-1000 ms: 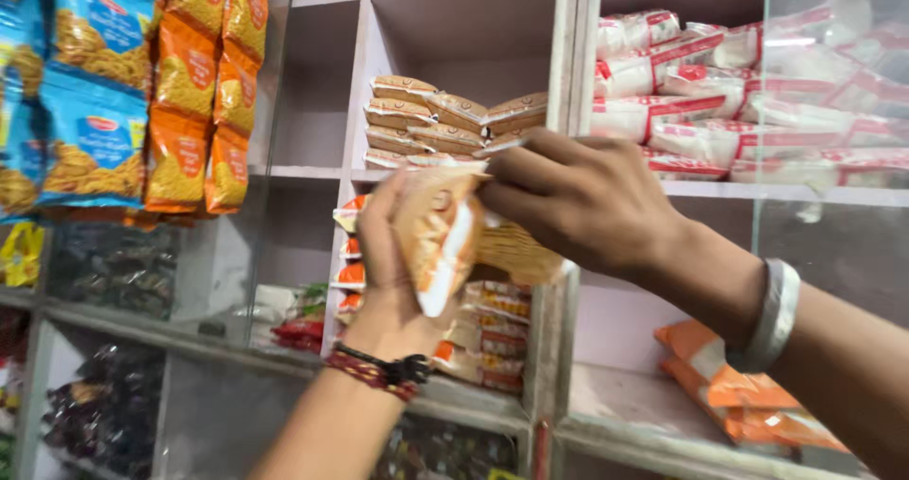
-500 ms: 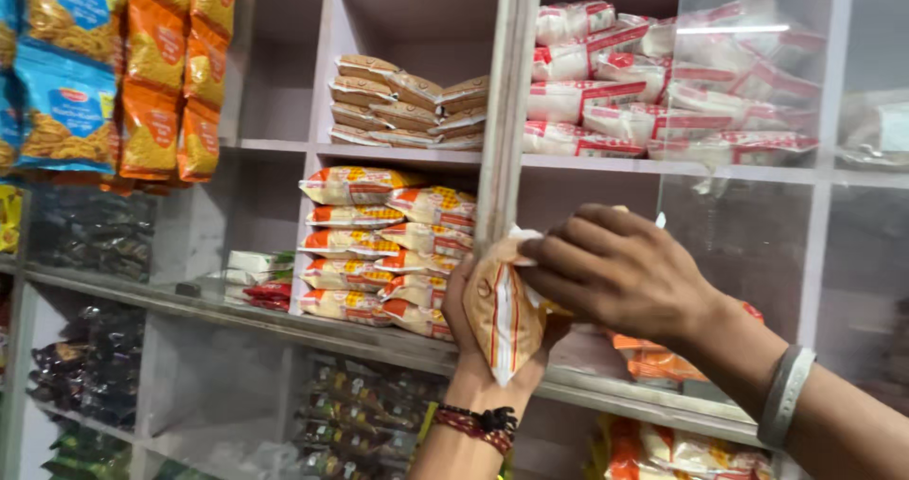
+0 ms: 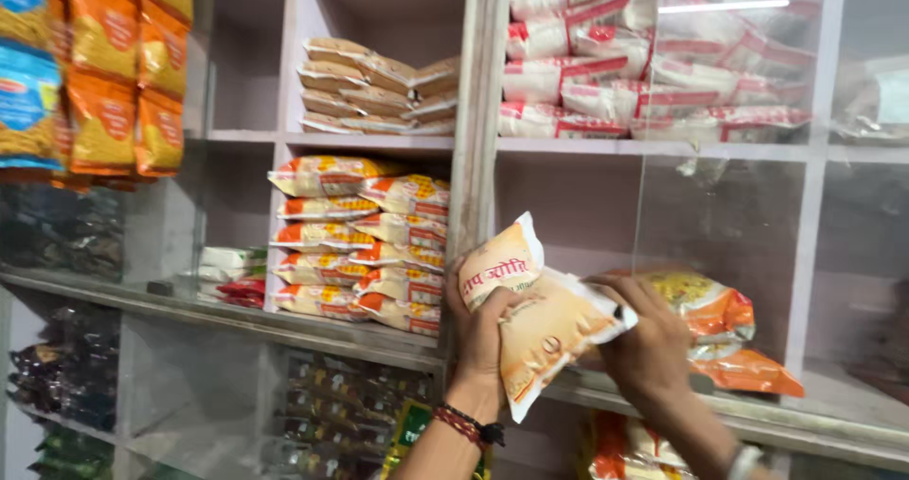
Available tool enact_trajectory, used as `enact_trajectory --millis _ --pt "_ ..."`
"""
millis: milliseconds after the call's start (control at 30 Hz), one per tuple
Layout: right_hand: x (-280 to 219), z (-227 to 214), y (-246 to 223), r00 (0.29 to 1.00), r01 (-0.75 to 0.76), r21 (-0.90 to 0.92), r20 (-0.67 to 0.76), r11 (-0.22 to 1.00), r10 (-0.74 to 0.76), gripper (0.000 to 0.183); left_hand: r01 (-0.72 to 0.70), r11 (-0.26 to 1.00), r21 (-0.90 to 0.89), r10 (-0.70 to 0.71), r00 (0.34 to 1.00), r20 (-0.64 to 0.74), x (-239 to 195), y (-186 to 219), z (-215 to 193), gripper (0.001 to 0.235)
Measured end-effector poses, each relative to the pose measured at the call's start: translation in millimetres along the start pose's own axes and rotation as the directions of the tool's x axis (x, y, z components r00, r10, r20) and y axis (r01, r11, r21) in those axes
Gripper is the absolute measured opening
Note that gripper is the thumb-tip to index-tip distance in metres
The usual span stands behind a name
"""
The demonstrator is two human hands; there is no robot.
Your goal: The person arranges packaged food items on a glass display shelf. They pick up individual packets, align them, and place them into neat stacks on the shelf.
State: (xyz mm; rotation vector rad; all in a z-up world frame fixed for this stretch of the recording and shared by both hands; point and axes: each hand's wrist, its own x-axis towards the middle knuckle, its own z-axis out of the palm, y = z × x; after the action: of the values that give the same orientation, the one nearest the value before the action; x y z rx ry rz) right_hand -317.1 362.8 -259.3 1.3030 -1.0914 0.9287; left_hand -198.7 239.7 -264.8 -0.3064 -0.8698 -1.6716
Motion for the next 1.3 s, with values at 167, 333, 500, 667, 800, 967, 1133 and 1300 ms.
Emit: enact_trajectory --millis 167,333,500,667,800,967,1133,1300 --pt "-27 38 9 0.851 -0.359 -0.238 0.314 0.903 0.421 0.046 -0.134 0.963 0.236 0.093 0.98 0.178 17 -3 8 0.091" --pt "-48 81 39 0.938 -0.193 0.294 0.334 0.936 0.088 0.062 -0.636 0.672 0.378 0.329 0.714 0.618 42 30 17 0.09" --pt "-81 155 95 0.761 -0.601 0.568 0.623 0.562 0.183 0.055 -0.684 0.503 0.529 0.283 0.708 0.646 43 42 33 0.084" --pt "-88 210 122 0.59 -0.561 0.237 0.787 0.793 0.182 0.047 -0.599 0.495 0.63 0.217 0.787 0.577 49 36 34 0.085" --pt "-60 231 109 0.524 -0.683 0.247 0.821 0.687 0.226 0.046 -0.635 0.515 0.577 0.247 0.754 0.609 64 19 26 0.085" --pt "-29 185 96 0.344 -0.939 0.319 0.856 0.129 0.387 0.049 -0.546 0.569 0.615 0.159 0.807 0.569 94 -7 22 0.088" --pt "0 113 78 0.381 -0.613 0.565 0.824 -0.552 0.42 0.056 -0.292 0.698 0.654 -0.014 0.907 0.42 127 -44 17 0.096" --pt "22 100 62 0.245 -0.863 0.382 0.889 -0.331 0.388 0.06 -0.214 0.6 0.771 -0.076 0.944 0.321 174 -81 4 0.095"
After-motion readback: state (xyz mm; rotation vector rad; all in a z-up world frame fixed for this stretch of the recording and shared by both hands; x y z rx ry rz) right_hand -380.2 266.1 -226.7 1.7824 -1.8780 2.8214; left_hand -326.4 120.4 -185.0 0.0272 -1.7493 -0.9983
